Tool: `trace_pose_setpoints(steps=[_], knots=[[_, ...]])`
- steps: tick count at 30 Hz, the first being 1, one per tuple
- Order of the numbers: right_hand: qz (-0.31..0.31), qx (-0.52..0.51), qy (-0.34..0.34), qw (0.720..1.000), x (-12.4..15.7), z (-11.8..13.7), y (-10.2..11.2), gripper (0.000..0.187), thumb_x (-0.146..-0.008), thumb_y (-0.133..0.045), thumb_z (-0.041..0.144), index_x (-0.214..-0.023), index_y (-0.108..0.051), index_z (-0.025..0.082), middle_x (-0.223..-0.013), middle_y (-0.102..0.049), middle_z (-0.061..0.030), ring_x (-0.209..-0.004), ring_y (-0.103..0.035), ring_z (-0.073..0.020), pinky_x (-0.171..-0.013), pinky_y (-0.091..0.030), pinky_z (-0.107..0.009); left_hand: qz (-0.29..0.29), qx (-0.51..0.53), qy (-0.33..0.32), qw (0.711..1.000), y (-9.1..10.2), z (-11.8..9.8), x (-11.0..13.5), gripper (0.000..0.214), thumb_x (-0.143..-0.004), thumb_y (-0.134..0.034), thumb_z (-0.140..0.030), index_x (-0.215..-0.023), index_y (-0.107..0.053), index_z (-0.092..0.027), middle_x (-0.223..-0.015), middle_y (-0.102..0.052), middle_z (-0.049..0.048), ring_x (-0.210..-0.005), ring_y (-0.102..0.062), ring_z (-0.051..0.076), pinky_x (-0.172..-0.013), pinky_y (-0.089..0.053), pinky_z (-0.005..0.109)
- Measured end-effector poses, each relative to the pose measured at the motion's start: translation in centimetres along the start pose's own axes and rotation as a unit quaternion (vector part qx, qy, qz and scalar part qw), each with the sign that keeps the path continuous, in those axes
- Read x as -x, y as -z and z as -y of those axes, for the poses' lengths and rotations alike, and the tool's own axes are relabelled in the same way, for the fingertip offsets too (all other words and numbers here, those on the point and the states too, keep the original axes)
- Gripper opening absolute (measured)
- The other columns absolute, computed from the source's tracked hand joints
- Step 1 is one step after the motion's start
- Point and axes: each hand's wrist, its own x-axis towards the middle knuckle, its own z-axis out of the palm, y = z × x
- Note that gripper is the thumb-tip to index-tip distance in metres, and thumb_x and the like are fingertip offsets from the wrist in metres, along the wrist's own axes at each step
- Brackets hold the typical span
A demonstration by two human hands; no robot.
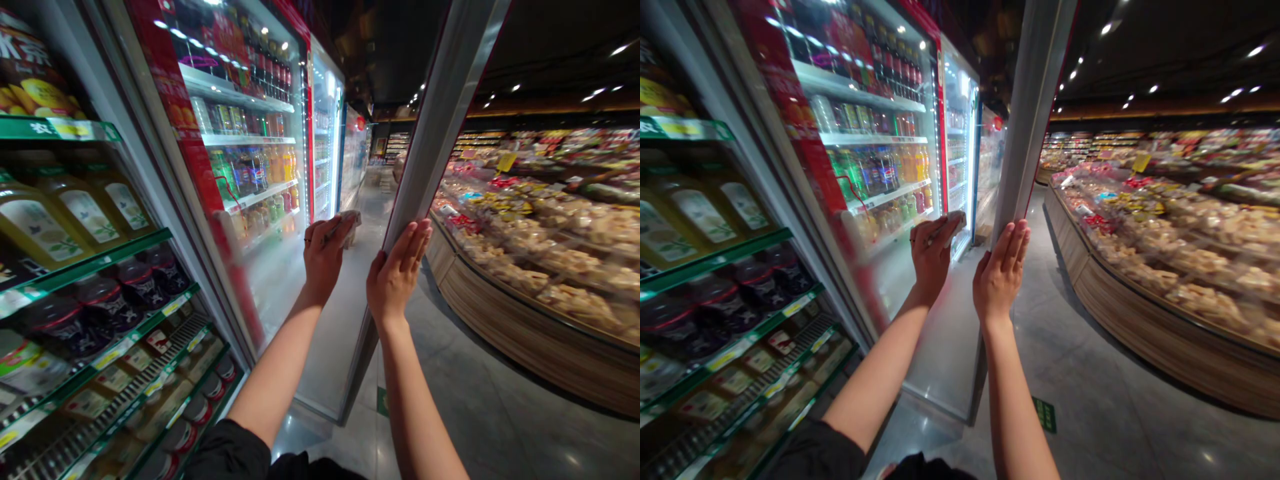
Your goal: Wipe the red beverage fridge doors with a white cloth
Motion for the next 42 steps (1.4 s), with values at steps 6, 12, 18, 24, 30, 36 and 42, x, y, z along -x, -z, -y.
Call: trace_pose_setpoints(steps=[6, 12, 18, 24, 30, 36, 42], knots=[[0.001, 0.044, -0.003, 0.999, 1.1, 2.1, -0.4, 0.081, -0.107, -0.041, 0.020, -0.176, 0.001, 0.020, -0.179, -0.026, -0.0234, -0.169, -0.018, -0.0366, -0.128, -0.036, -0.069, 0.019, 0.041, -0.004, 0.999, -0.2, 0.9, 0.2, 0.038, -0.108, -0.059, -0.021, -0.143, -0.069, -0.034, -0.128, -0.075, 0.0063, -0.118, -0.068, 0.019, -0.109, -0.053, 0.034], [0.019, 0.082, -0.033, 0.996, 2.3, 3.5, -0.7, 0.082, -0.107, -0.045, 0.021, -0.177, -0.003, 0.023, -0.176, -0.034, -0.0224, -0.165, -0.031, -0.0377, -0.128, -0.033, -0.070, -0.008, 0.066, -0.004, 0.998, 2.1, 3.8, 2.3, 0.042, -0.101, -0.073, -0.029, -0.143, -0.070, -0.034, -0.125, -0.070, 0.0088, -0.125, -0.065, 0.023, -0.111, -0.052, 0.035], [0.029, 0.065, -0.011, 0.997, 2.5, 6.0, -2.5, 0.078, -0.107, -0.042, 0.020, -0.177, -0.007, 0.017, -0.176, -0.035, -0.0230, -0.165, -0.032, -0.0353, -0.129, -0.036, -0.062, 0.025, 0.063, 0.029, 0.997, 1.6, 5.0, -0.5, 0.040, -0.108, -0.059, -0.021, -0.145, -0.069, -0.035, -0.128, -0.075, 0.0066, -0.126, -0.068, 0.021, -0.118, -0.049, 0.036], [0.056, 0.074, -0.018, 0.996, 2.8, 6.7, -3.9, 0.078, -0.109, -0.042, 0.033, -0.176, -0.006, 0.017, -0.178, -0.030, -0.0216, -0.167, -0.028, -0.0334, -0.131, -0.033, -0.059, 0.023, 0.076, -0.045, 0.996, 3.4, 6.3, 1.4, 0.045, -0.104, -0.065, -0.013, -0.144, -0.070, -0.032, -0.121, -0.079, 0.0051, -0.120, -0.073, 0.018, -0.111, -0.055, 0.030], [0.048, 0.068, -0.019, 0.996, 2.6, 6.8, -4.1, 0.078, -0.111, -0.042, 0.036, -0.176, -0.005, 0.017, -0.179, -0.027, -0.0227, -0.169, -0.019, -0.0344, -0.131, -0.031, -0.064, -0.007, 0.060, -0.004, 0.998, 3.0, 7.3, 0.6, 0.037, -0.105, -0.061, -0.013, -0.136, -0.075, -0.029, -0.120, -0.079, 0.0077, -0.122, -0.072, 0.021, -0.111, -0.056, 0.035], [0.049, 0.053, -0.027, 0.997, 2.8, 7.4, -4.3, 0.078, -0.111, -0.042, 0.035, -0.177, -0.002, 0.021, -0.182, -0.022, -0.0203, -0.170, -0.017, -0.0355, -0.131, -0.030, -0.066, -0.018, 0.075, -0.031, 0.996, 2.7, 6.8, 0.2, 0.035, -0.105, -0.061, -0.010, -0.133, -0.075, -0.026, -0.116, -0.080, 0.0066, -0.117, -0.074, 0.019, -0.109, -0.058, 0.032], [0.059, 0.036, -0.014, 0.997, 3.3, 9.2, -5.1, 0.080, -0.110, -0.045, 0.027, -0.177, 0.000, 0.024, -0.182, -0.023, -0.0170, -0.170, -0.017, -0.0313, -0.133, -0.031, -0.060, 0.015, 0.082, -0.023, 0.996, 4.1, 10.1, 1.2, 0.036, -0.106, -0.063, -0.018, -0.138, -0.074, -0.032, -0.118, -0.079, 0.0047, -0.119, -0.073, 0.018, -0.114, -0.057, 0.033]])
